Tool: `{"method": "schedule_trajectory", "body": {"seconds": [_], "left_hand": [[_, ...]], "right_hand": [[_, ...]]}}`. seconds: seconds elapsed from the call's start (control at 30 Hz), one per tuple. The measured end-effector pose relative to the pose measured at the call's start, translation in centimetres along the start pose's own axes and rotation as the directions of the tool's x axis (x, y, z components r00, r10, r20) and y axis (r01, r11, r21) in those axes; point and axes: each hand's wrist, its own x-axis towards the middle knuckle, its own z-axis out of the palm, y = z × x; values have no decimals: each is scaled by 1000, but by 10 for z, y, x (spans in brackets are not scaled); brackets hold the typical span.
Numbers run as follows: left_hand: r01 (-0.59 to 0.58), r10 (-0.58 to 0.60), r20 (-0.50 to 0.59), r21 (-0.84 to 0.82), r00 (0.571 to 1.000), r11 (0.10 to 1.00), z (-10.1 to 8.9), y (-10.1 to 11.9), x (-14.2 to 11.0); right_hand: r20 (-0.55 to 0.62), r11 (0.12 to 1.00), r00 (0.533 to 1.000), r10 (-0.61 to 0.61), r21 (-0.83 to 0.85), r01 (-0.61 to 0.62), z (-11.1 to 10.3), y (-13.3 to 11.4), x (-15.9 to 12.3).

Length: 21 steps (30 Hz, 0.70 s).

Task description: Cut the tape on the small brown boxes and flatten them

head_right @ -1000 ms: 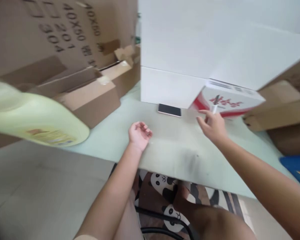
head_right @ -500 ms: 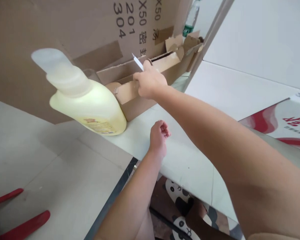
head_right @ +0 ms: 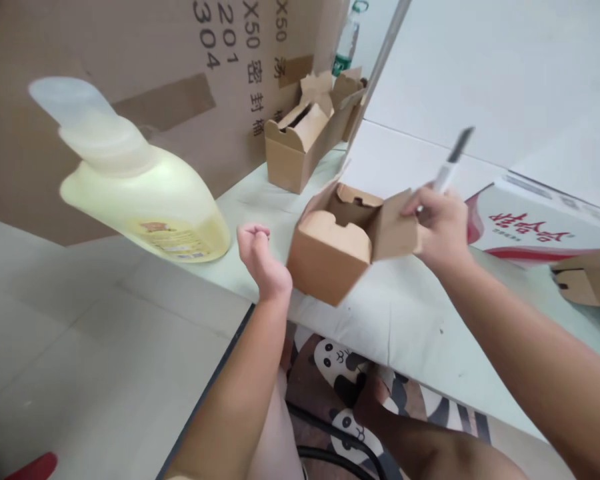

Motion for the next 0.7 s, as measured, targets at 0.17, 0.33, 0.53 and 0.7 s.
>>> {"method": "schedule_trajectory", "body": {"seconds": [0.17, 0.33, 0.53, 0.7], "left_hand": [[318, -208, 680, -39, 703, 947, 21, 8, -15], [372, -167, 948, 57, 272, 927, 50, 20, -63], [188, -99, 967, 55, 234, 981, 74, 27, -85], [466, -365, 871, 186, 329, 865, 64, 9, -61]], "right_hand": [[-112, 986, 985, 130, 115, -117, -74, 14, -69], [-29, 982, 982, 187, 10, -187, -82, 21, -131], [-66, 942, 940, 335, 56, -332, -65, 32, -164], [-173, 842, 829, 532, 205, -499, -61, 53, -182]]}}
